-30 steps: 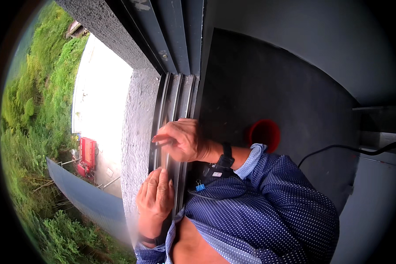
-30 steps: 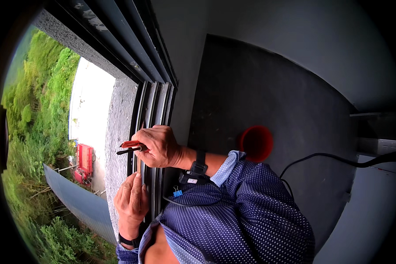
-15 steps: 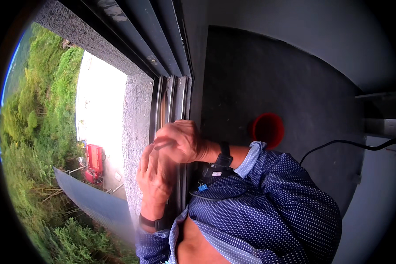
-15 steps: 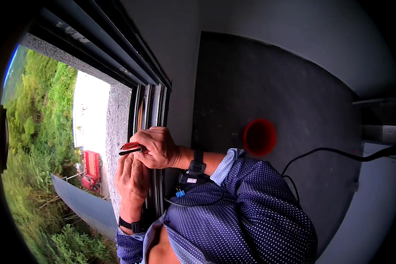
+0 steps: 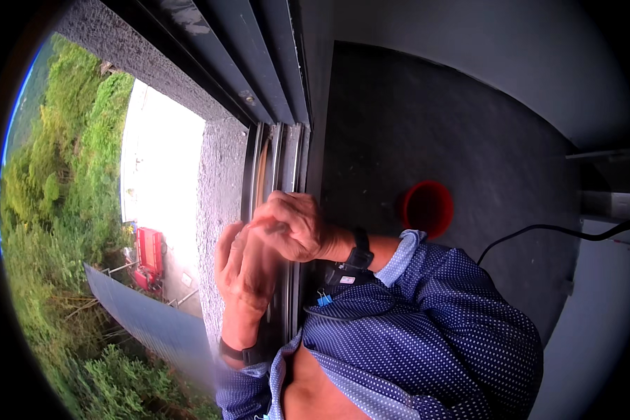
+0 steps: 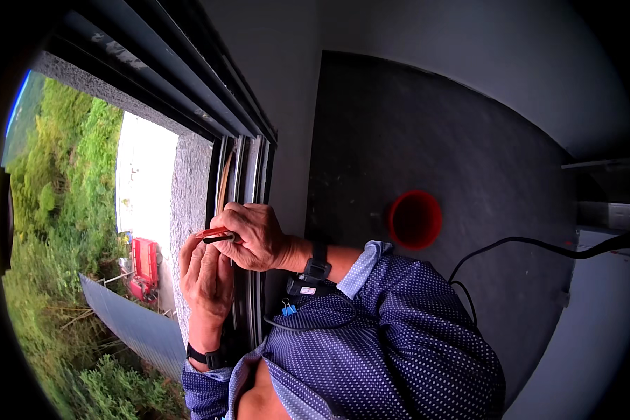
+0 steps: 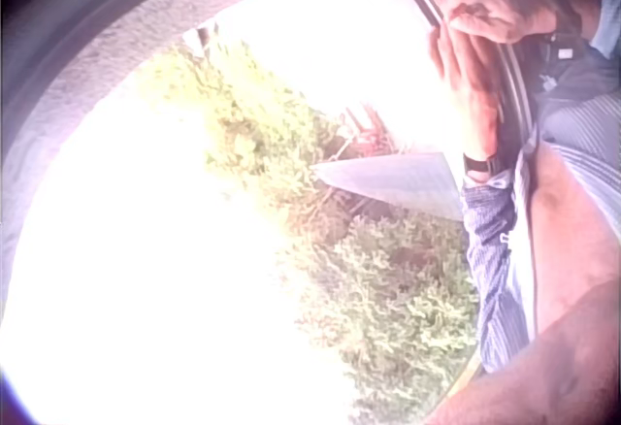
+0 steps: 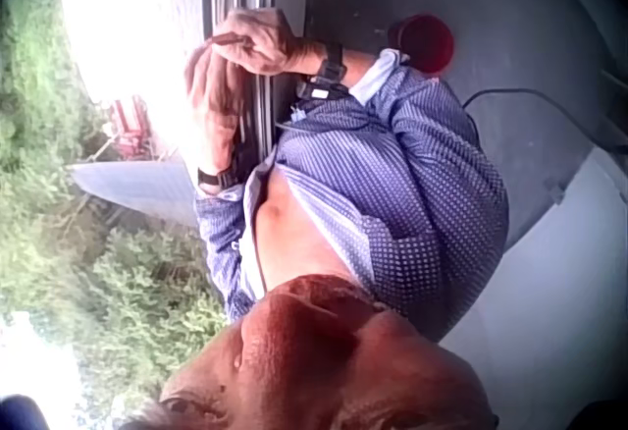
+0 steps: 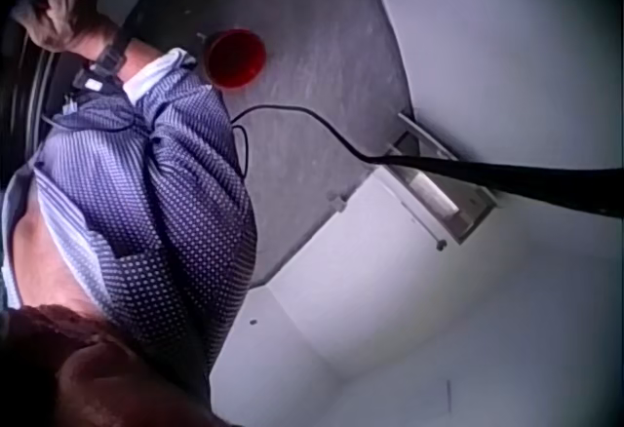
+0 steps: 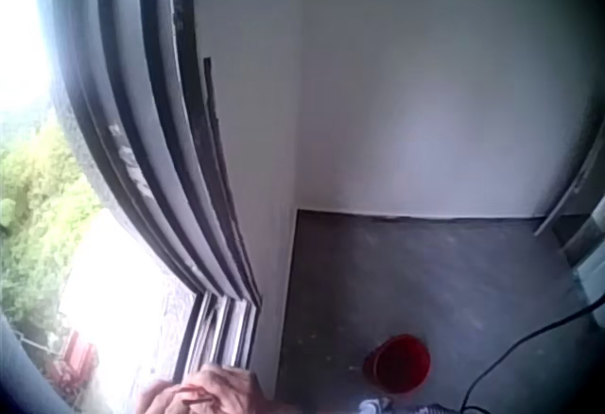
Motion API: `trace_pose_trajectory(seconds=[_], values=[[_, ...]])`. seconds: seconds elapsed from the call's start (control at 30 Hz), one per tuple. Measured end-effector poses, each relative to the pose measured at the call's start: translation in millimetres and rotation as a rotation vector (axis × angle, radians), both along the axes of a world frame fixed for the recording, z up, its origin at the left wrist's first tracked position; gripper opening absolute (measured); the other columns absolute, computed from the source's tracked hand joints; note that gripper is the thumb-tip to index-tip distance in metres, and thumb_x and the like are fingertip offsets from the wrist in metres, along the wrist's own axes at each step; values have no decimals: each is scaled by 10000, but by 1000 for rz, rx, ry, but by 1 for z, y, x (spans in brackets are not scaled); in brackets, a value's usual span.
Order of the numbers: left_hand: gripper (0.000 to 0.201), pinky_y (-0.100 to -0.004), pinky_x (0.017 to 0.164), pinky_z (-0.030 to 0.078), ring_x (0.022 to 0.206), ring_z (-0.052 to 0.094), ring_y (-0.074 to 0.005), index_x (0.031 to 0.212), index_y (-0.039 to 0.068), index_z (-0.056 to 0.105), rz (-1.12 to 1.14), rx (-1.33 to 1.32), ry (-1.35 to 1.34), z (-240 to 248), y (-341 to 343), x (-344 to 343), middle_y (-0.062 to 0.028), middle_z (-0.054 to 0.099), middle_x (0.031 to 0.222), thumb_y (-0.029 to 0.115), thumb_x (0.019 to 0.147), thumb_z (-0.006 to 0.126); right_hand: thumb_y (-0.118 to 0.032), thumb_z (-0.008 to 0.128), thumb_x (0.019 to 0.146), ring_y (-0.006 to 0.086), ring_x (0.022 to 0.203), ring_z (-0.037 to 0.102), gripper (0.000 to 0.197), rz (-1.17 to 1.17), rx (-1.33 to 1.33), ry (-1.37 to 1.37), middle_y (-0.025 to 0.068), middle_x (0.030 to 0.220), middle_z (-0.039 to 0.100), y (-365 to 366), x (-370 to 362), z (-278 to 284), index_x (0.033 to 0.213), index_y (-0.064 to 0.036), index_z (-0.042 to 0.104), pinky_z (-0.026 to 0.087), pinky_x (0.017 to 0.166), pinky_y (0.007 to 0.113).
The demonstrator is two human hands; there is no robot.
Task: The person measures the interior track of a sliding window frame using a tape measure and marks a wooden strip with a pencil.
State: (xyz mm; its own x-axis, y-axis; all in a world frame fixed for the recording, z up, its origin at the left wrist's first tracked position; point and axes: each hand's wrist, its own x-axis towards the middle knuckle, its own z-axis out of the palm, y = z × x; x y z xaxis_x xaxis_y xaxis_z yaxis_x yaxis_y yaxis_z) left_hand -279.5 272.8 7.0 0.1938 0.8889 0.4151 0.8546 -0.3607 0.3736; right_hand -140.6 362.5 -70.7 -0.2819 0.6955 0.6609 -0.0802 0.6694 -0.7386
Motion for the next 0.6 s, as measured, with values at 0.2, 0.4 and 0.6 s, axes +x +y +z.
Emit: trace_pose_trajectory(seconds=[0.2, 0.4, 0.6], values=[[304, -513, 1045, 526, 1137, 680, -431, 1212, -84, 692, 20, -31, -22, 7, -8, -3, -217, 735, 1125, -63, 909, 687, -307, 735, 982, 290, 685, 664, 287, 1, 13, 1, 91, 845, 644, 1, 0, 4, 1037, -38, 650, 525, 617, 384], [265, -508, 1033, 530, 1110, 673, -448, 1144, -75, 694, -18, -48, -41, 3, 4, -6, -213, 723, 1083, -65, 879, 702, -286, 743, 979, 293, 711, 696, 276, 10, 11, -16, 101, 864, 665, 1, 1, 7, 1037, -33, 649, 545, 626, 381], [238, -518, 998, 544, 1103, 669, -461, 1091, -54, 694, -31, -35, -103, -5, 18, -7, -211, 714, 1072, -72, 854, 699, -197, 741, 975, 295, 776, 739, 206, 2, -25, -6, 109, 924, 706, 1, 1, 9, 1075, -37, 658, 584, 669, 375]])
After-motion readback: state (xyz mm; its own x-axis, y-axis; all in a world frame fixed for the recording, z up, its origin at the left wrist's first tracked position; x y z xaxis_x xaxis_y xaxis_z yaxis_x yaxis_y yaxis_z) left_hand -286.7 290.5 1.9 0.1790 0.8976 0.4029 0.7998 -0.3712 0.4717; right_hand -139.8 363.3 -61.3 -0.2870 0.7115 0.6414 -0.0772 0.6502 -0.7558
